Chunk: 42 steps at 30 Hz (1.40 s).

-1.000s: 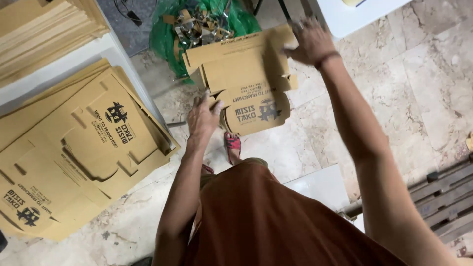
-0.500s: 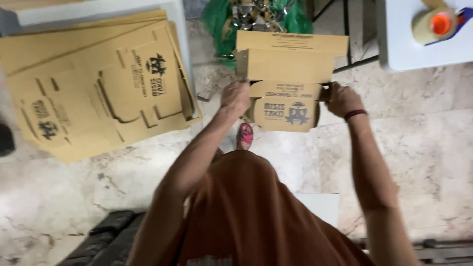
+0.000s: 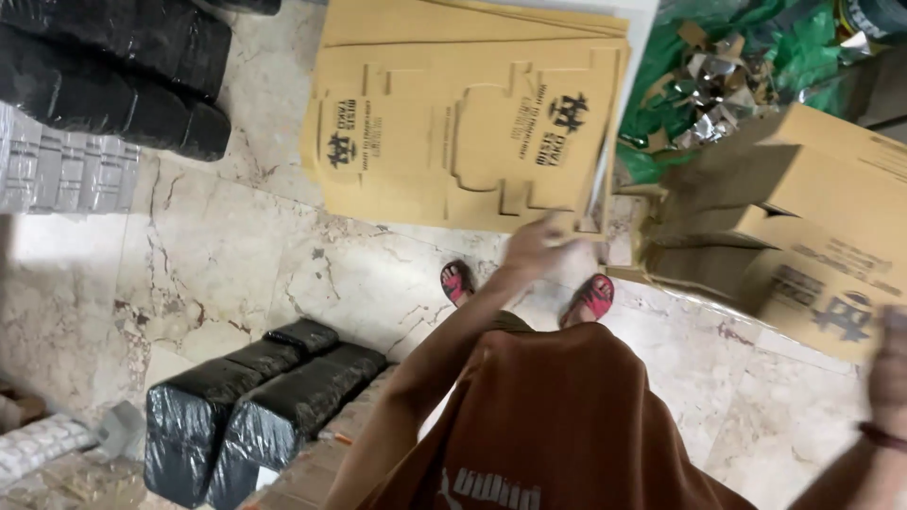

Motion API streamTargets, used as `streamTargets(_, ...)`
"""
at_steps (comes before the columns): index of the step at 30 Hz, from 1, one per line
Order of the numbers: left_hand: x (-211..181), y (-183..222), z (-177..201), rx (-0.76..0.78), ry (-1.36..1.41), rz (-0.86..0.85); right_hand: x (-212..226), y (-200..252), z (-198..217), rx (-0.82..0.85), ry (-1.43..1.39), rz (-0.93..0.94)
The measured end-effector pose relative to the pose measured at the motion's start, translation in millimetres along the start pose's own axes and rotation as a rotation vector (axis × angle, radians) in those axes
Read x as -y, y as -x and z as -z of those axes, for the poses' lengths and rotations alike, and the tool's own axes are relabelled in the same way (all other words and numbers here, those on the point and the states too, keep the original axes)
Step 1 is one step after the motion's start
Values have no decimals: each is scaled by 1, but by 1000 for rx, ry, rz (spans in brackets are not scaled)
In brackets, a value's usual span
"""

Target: The person folds and organizes flat corrugated cardboard sheets into pre-assembled boxes by hand, moving through different stacks on the floor and organizing finished components.

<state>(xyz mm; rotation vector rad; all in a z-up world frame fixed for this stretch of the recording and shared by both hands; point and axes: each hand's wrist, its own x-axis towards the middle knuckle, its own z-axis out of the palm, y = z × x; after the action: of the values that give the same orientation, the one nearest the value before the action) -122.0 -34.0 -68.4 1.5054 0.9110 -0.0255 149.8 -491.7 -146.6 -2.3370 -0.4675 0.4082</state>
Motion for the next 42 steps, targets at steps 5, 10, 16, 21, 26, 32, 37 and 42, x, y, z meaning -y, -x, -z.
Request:
streamTargets(5,202,-2,179,-592,674,735,265,68,-234,432,-310,-540)
streamTargets(10,315,-48,277,-445,1603,148,272,48,-429,653,-1200,-797)
streamTargets(16,199,-6,314,-602,1204,120,376,39,-416,407,-1091,-901)
streamTargets(21,197,-33,354,-639,1048,55,327,21,-448,452,-983,-707)
streamTargets(26,266,-68,379,-519,905,145,319,46,-458,245,-989,-717)
streamTargets(32,138,-49,406,-646,-252,490,398,50,-452,162,-1142,-623)
streamTargets(37,92,-97,328,-171,-851,-12,436,61,-440,88,-491,-443)
streamTargets(42,66,-114,288,11,-972,206,387,58,-448,73,-1110,-761)
